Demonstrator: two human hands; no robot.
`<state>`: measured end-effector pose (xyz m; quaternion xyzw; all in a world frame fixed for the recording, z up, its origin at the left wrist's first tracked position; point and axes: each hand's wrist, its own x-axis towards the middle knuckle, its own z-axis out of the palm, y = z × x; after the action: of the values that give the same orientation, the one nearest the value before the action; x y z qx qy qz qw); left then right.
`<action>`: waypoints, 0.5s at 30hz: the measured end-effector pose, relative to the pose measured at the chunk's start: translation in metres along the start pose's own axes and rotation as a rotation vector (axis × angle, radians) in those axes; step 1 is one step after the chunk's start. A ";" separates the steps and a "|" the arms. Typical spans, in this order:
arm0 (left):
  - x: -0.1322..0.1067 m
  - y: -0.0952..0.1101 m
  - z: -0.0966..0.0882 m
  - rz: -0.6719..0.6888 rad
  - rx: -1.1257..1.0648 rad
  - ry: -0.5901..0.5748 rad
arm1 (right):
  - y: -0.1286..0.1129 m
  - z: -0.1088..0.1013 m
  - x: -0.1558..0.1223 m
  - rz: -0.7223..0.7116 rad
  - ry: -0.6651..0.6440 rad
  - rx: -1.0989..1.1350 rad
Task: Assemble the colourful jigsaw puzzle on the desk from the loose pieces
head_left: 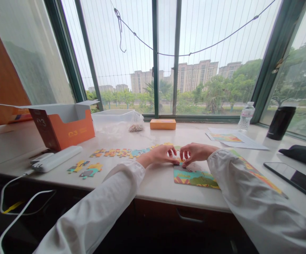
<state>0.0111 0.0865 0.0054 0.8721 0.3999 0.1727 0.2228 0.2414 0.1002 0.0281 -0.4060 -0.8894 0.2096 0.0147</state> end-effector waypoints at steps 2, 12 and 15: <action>0.000 -0.001 0.000 0.012 0.011 0.001 | 0.000 -0.001 -0.001 -0.014 0.005 -0.001; -0.004 0.001 0.001 0.111 0.084 -0.008 | 0.006 -0.001 -0.003 -0.068 0.083 0.063; -0.007 0.004 0.002 0.126 0.124 -0.013 | 0.012 0.006 0.000 -0.086 0.011 0.156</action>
<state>0.0104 0.0776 0.0049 0.9087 0.3528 0.1557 0.1598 0.2488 0.1045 0.0183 -0.3660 -0.8869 0.2752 0.0600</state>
